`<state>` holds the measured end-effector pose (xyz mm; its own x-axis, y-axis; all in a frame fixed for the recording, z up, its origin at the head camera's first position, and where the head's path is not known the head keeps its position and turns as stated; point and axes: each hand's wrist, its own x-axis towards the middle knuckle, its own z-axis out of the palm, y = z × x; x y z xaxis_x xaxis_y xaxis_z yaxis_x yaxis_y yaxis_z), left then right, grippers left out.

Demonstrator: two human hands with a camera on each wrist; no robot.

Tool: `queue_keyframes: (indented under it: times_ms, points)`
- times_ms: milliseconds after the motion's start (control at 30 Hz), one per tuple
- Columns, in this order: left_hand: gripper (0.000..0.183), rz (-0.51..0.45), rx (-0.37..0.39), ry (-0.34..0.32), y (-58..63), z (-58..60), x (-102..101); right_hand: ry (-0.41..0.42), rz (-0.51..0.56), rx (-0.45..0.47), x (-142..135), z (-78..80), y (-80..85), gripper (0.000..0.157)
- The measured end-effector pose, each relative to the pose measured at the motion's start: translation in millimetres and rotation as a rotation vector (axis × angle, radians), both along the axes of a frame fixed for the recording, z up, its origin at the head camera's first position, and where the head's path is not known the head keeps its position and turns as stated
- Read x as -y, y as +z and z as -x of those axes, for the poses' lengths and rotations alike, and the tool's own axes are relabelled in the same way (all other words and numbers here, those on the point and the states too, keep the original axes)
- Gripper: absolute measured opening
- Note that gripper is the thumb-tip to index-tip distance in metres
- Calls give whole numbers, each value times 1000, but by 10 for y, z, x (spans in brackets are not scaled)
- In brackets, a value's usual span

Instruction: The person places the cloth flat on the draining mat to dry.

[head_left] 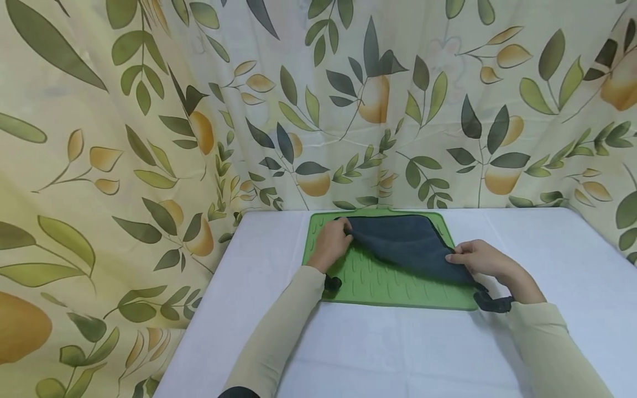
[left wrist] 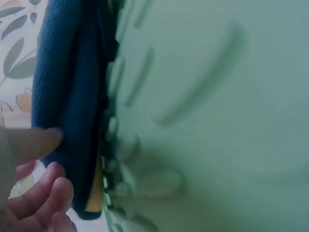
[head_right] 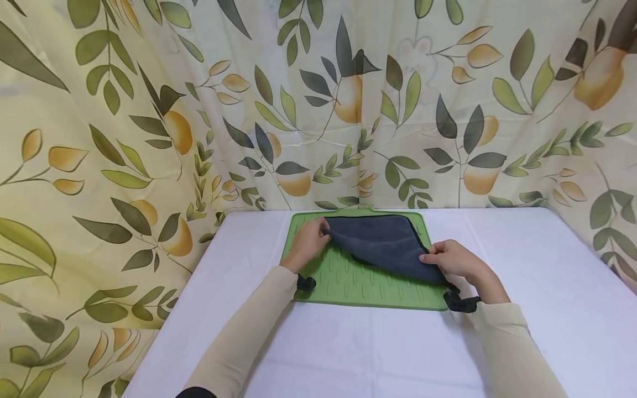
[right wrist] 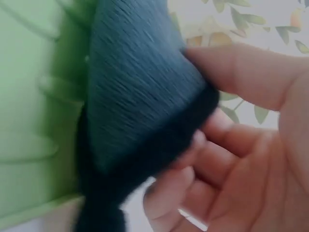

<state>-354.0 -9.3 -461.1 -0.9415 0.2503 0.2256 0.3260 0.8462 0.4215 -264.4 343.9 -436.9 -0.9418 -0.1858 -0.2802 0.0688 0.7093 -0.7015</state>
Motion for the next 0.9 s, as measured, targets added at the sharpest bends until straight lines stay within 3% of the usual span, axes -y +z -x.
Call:
queue_keyframes:
  times_ms: [100, 200, 300, 433, 500, 600, 733, 900]
  points:
    - [18, -24, -33, 49, 57, 5, -77, -56, 33, -24, -30, 13, 24, 32]
    - [38, 21, -11, 21, 78, -23, -154, -86, 45, -35, -54, 18, 39, 38]
    - [38, 66, 65, -81, 55, -79, -225, -95, 42, -32, -61, 23, 40, 43]
    - [9, 115, 146, -237, 14, -165, -314, -89, 34, -28, -59, 35, 41, 44]
    - [13, 156, 153, -282, 6, -200, -359, -85, 32, -29, -60, 40, 47, 44]
    - [19, 224, 147, -294, 0, -245, -418, -83, 31, -25, -64, 44, 57, 43]
    - [17, 293, 79, -277, -18, -270, -461, -85, 32, -24, -78, 43, 51, 44]
    - [16, 271, 12, -275, 12, -275, -384, -104, 42, -28, -92, 17, 61, 45]
